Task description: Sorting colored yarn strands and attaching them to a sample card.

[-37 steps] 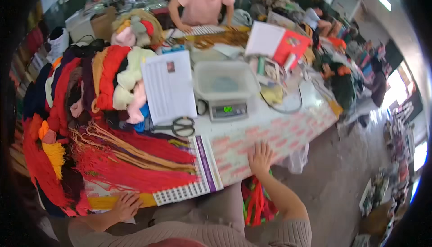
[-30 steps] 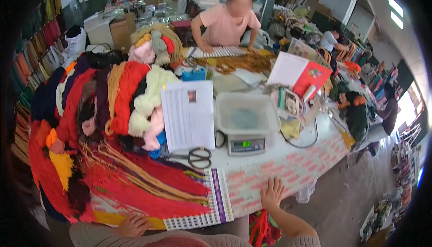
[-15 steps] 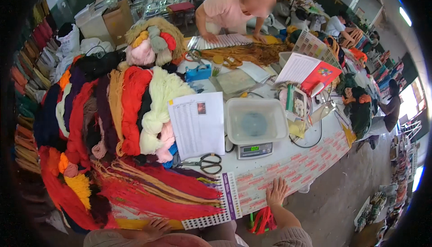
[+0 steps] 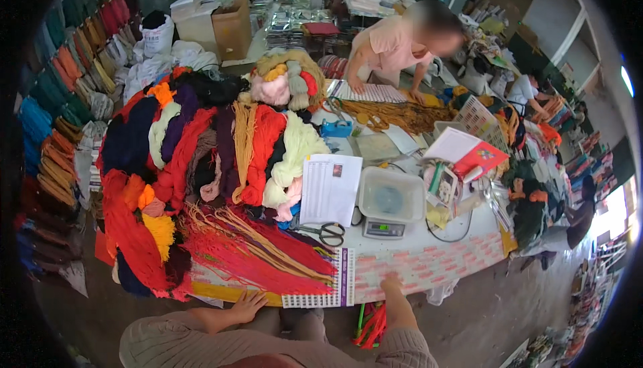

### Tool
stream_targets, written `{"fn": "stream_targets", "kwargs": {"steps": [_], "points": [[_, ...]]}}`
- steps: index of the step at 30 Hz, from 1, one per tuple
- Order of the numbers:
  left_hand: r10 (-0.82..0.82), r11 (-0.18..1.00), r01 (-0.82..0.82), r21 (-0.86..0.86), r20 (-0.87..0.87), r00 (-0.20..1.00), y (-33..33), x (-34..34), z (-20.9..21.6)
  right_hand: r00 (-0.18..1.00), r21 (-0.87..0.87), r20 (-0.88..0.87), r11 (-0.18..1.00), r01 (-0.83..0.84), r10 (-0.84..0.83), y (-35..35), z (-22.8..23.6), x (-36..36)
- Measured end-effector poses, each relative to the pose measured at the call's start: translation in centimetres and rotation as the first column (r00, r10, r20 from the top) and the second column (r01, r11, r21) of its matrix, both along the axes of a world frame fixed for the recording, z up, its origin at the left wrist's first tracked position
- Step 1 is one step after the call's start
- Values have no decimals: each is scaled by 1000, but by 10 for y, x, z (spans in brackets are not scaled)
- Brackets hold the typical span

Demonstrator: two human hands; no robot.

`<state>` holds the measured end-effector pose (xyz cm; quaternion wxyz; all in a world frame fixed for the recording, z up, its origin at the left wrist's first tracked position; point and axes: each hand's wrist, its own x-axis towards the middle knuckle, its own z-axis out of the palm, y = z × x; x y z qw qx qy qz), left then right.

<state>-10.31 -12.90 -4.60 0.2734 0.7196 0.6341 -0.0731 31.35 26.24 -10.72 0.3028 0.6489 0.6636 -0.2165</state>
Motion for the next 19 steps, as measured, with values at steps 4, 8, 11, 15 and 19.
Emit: {"fn": "stream_targets", "kwargs": {"steps": [4, 8, 11, 15, 19], "points": [[239, 962, -233, -146, 24, 971, 12, 26, 14, 667, 219, -193, 694, -686, 720, -58, -65, 30], [618, 767, -510, -390, 232, 751, 4, 44, 7, 778, 24, -383, 847, -531, 499, -103, 0, -28], [812, 583, -635, -506, 357, 461, -24, 44, -23, 918, -92, -386, 986, -142, 96, -105, 46, -19], [842, 522, -666, -533, 447, 302, -44, 25, -34, 784, 277, -613, 955, 102, 94, -72, 54, 46], [852, 501, -698, -511, 431, 296, -38, 26, -77, 895, 144, -331, 922, 360, -298, 10, 89, 102]]}}
